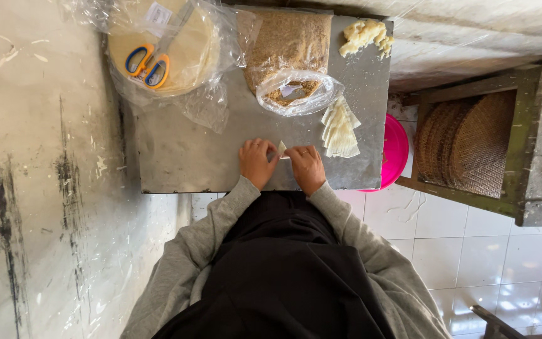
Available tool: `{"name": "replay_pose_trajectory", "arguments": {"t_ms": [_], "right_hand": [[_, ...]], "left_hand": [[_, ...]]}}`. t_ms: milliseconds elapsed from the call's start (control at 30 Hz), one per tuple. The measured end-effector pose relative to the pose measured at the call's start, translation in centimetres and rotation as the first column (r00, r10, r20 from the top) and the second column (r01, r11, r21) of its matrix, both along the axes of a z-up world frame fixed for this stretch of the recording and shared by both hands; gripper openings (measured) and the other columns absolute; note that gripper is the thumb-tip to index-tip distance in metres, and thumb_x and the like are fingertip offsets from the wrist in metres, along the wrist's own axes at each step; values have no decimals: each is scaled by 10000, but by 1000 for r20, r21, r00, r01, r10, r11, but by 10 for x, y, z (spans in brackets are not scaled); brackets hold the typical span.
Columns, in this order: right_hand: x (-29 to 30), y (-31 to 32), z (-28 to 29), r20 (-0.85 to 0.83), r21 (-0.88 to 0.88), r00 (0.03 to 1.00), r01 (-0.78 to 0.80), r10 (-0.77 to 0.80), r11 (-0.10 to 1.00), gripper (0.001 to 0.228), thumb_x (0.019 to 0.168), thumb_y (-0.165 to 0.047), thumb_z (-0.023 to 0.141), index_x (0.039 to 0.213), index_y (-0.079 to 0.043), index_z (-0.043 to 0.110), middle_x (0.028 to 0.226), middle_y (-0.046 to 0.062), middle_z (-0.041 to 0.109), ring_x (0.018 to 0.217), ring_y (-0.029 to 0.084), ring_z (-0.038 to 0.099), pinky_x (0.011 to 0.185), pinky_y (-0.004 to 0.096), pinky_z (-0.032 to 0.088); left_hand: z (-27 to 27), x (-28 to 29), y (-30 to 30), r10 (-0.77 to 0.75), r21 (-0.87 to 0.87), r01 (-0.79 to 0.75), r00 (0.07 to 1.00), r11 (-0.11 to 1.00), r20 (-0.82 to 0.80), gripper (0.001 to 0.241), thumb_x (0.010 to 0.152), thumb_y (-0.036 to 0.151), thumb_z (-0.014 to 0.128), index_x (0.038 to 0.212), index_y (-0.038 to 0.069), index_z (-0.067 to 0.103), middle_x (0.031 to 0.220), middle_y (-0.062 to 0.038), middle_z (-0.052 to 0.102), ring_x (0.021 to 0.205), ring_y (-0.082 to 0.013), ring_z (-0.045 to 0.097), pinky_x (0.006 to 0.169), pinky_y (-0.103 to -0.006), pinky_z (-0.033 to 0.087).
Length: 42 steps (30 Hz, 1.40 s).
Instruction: The person folds small wrappers into triangle shapes. The person picks up a wrapper from a stack, places a small amount of brown filling inside from a bag, and then folds the edges together to seal it, repeating this for many wrappers.
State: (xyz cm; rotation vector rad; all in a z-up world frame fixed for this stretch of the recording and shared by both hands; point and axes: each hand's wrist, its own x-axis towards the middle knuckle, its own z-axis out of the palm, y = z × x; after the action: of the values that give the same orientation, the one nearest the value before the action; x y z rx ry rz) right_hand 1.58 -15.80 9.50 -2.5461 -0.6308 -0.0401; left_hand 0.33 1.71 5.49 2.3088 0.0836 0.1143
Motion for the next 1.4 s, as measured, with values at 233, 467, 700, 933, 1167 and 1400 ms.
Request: {"name": "replay_pose_trajectory", "arguments": {"t_ms": [233,467,700,933,1167,1400], "right_hand": [[-10,4,-11,97,-322,994,-14,47,947,644,864,12,582,1491,-120,519,1429,104,506,1179,311,523,968,440,466],[53,-4,-24,-52,-162,997,-73,65,984,789,786,40,595,1540,-159,473,1448,79,501,1211,327,507,996,461,439],[66,-14,-25,-103,179,981,-146,166,973,518,878,-60,719,1369,-155,584,1190,40,680,1160,292,591,997,480,437],[58,-91,21,-317,564,913,-36,256,825,463,935,-106,741,1355,-77,547,1064,76,720,974,202,699,843,349,542],[67,-159,69,-203,568,956,-63,213,821,342,954,-109,749,1285,-96,666,1049,64,770,899,202,716,821,340,560],[67,-200,72,56,460,992,-127,115,879,252,905,-78,796,1122,-69,668,1019,86,732,945,255,679,828,374,534]], "left_hand": [[-2,-6,15,168,-142,-148,976,979,142,354,875,182,773,1168,99,593,1038,-46,635,1013,-288,558,933,-454,406],[6,-24,13,318,-228,-283,938,932,136,308,925,135,738,1191,82,592,1064,-46,643,1011,-258,527,918,-399,456],[-8,-30,-29,432,-322,-385,897,865,87,320,901,89,748,1179,60,593,1044,-67,649,952,-220,567,880,-369,487],[-16,-11,-99,237,-831,-249,961,498,-146,372,938,98,723,1285,32,607,1107,-20,690,918,-76,633,827,-240,533],[18,13,-173,213,-899,-207,968,385,-131,272,968,56,712,1227,-18,672,1050,-37,728,943,-91,673,856,-247,555],[39,20,-219,271,-827,-244,956,506,-116,320,961,94,755,1246,-15,659,1060,-41,714,864,-79,625,762,-236,512]]}}
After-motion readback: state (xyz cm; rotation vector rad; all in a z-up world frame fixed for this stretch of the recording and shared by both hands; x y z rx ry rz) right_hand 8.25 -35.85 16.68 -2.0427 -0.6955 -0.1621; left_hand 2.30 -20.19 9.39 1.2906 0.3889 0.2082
